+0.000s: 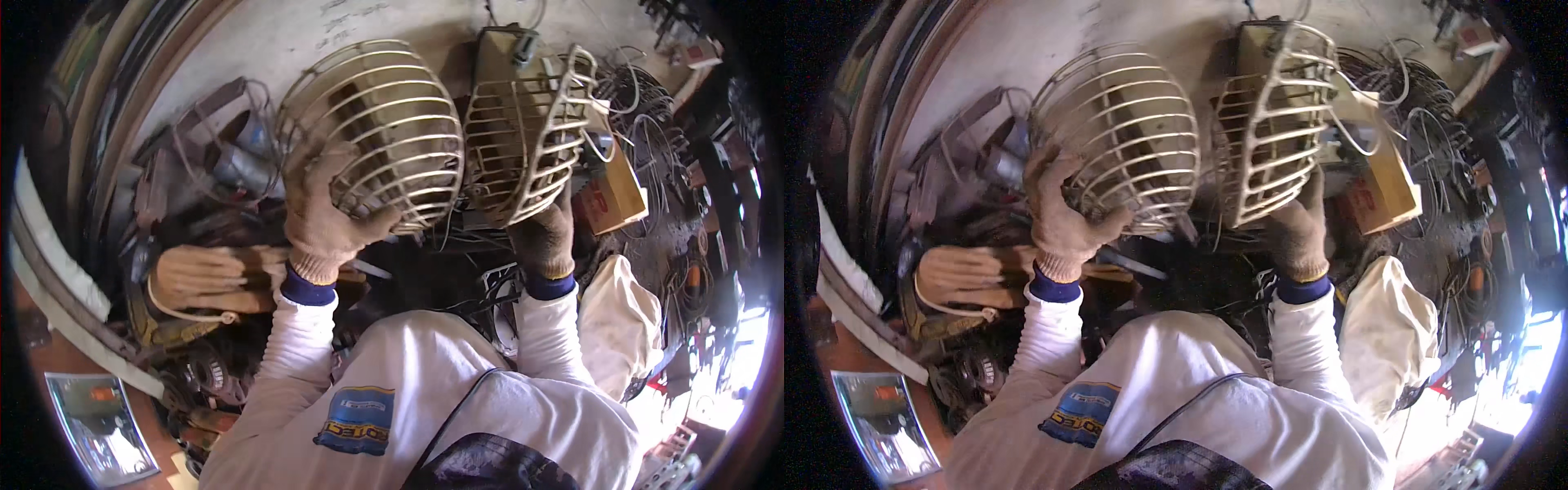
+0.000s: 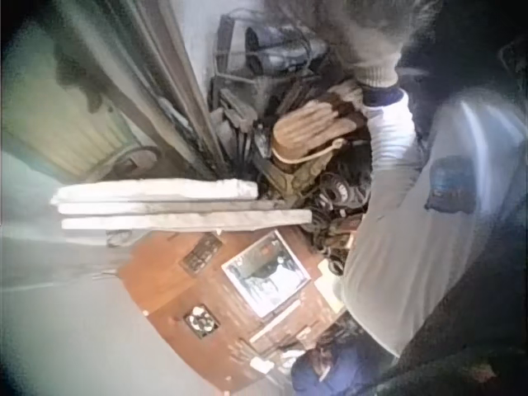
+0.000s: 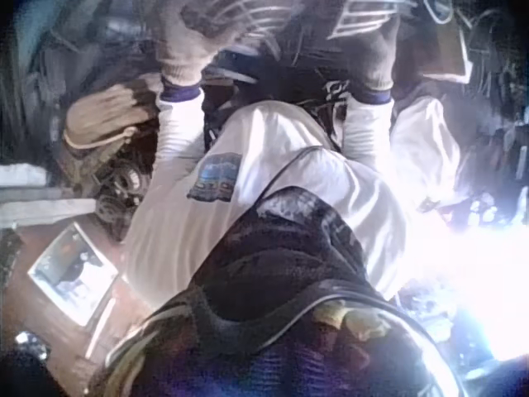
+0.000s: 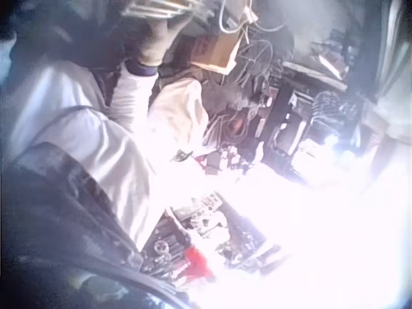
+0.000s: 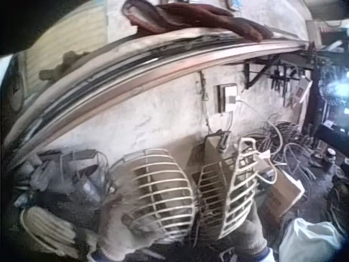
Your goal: The person handles two metal wire cages, turning them over for inspection, and then places them onto a storage rack among other metal parts.
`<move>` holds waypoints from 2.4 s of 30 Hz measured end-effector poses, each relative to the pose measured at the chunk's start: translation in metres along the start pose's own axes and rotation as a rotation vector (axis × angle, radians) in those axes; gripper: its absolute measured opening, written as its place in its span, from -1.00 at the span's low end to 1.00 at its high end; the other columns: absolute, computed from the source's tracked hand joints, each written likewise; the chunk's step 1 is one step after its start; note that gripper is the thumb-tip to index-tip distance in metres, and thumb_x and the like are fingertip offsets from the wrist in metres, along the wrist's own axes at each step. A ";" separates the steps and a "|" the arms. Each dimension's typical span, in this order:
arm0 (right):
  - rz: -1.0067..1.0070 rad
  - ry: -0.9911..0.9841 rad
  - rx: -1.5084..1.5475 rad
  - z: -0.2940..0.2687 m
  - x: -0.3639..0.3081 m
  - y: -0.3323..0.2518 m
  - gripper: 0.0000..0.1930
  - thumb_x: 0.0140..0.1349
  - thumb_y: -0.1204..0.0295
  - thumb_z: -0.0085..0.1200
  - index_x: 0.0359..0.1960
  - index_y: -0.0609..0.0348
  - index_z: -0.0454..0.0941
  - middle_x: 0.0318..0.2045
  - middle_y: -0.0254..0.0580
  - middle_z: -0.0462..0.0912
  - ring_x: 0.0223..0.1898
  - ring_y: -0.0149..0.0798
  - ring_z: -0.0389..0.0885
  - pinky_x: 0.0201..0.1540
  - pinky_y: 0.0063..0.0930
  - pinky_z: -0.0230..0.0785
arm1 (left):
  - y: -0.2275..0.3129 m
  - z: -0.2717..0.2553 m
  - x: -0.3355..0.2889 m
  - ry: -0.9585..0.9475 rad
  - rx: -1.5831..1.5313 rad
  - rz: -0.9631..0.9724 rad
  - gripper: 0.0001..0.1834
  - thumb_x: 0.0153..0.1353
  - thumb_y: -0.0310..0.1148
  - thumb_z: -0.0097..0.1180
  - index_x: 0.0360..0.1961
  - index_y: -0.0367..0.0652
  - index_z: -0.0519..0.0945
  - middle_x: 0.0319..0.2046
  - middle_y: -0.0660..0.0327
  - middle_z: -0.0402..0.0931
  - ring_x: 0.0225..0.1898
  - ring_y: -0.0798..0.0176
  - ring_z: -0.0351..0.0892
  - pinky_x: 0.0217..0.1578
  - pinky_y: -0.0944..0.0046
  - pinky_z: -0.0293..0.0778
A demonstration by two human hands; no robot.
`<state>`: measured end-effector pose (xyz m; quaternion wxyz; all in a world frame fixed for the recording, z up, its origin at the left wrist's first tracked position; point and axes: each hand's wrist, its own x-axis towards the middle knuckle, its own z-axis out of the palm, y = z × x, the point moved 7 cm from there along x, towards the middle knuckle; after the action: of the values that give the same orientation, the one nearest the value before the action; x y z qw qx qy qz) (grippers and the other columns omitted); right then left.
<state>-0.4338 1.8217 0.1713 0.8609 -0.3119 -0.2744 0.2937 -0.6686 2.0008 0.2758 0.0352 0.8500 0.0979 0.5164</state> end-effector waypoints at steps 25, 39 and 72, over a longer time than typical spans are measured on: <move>0.450 -0.342 0.198 -0.016 -0.036 0.060 -0.39 0.37 0.14 0.01 0.36 0.19 0.26 0.12 -0.05 0.56 0.07 0.03 0.58 0.10 -0.05 0.53 | 0.110 -0.148 -0.065 0.032 -0.405 0.081 -0.61 -0.06 -0.28 0.42 -0.18 -0.14 0.63 -0.09 0.20 0.56 -0.12 -0.05 0.64 -0.12 -0.14 0.59; 0.502 -0.365 0.072 0.002 -0.016 0.092 -0.42 0.29 0.19 0.08 0.28 0.24 0.35 0.08 -0.06 0.60 0.03 -0.02 0.61 0.06 -0.07 0.53 | 0.163 -0.190 -0.084 0.158 -0.067 -0.078 -0.65 -0.18 -0.27 0.37 -0.29 -0.07 0.65 -0.34 0.35 0.54 -0.38 0.27 0.52 -0.50 0.19 0.48; 0.639 -0.329 0.125 -0.020 -0.001 0.135 -0.40 0.34 0.15 0.11 0.37 0.01 0.29 0.22 -0.15 0.49 0.19 0.00 0.49 0.24 0.03 0.37 | 0.088 -0.339 -0.184 -0.147 1.141 -0.729 -0.33 -0.28 -0.23 0.48 -0.02 -0.15 0.61 0.04 -0.08 0.48 0.05 -0.18 0.50 0.07 -0.05 0.45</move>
<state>-0.4662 1.8991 0.0637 0.6874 -0.2774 -0.2794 0.6103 -1.0390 1.8638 0.2873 -0.2402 0.6812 0.6324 0.2800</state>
